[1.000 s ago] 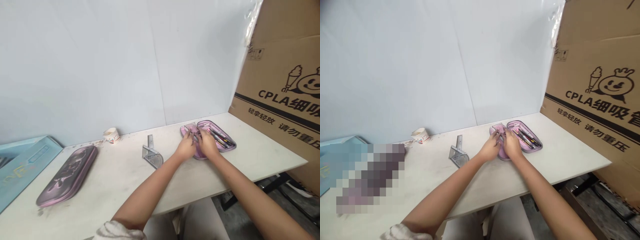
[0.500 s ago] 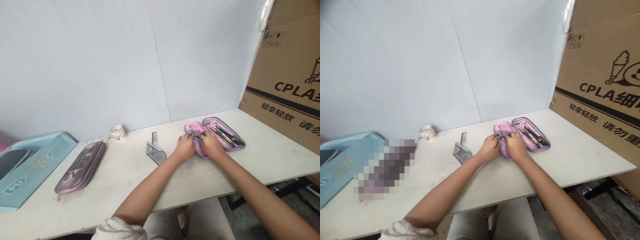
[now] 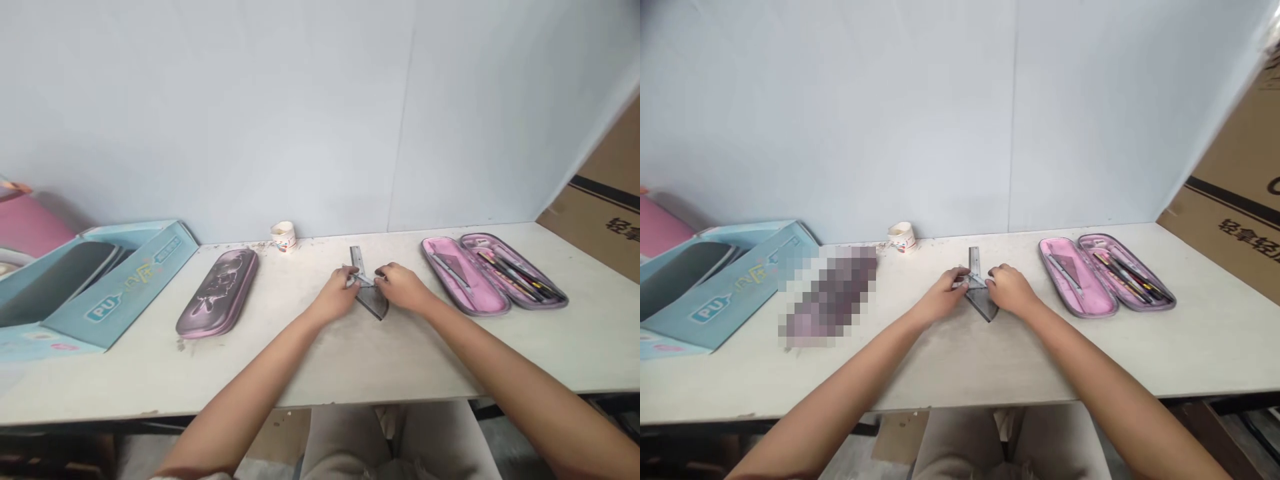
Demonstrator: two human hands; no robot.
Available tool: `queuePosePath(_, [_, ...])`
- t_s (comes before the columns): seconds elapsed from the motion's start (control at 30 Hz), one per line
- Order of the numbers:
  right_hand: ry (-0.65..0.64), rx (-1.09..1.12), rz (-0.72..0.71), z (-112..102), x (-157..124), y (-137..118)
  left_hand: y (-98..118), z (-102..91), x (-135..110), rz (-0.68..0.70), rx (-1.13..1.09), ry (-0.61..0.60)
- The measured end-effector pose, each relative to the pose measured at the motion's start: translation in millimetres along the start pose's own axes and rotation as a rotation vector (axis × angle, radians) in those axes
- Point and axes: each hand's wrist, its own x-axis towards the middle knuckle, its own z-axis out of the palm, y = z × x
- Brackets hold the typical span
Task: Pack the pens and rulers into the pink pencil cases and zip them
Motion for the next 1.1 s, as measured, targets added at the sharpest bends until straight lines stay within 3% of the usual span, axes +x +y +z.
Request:
queuePosePath(0.2, [-0.071, 0.272, 0.176, -2, 13, -21, 11, -3.9, -24, -0.245, -0.573, -0.121])
queuePosePath(0.4, [-0.087, 0.549, 0.341, 0, 1, -20, 10, 3.8, -22, -0.291, -0.691, -0.116])
queuePosePath(0.6, [-0.092, 0.522, 0.203, 7, -26, -2, 21, 8.1, -39, -0.280, -0.847, -0.279])
queuePosePath(0.8, [-0.144, 0.464, 0.068, -29, -55, 17, 55, 27.4, -27, -0.213, -0.773, -0.372])
queuePosePath(0.93, [0.019, 0.345, -0.039, -61, -61, 48, 86, 57.0, 2, -0.117, -0.670, -0.410])
queuePosePath(1.1, [0.359, 0.204, -0.055, -87, -46, 97, 120, 105.8, 54, 0.018, -0.596, -0.302])
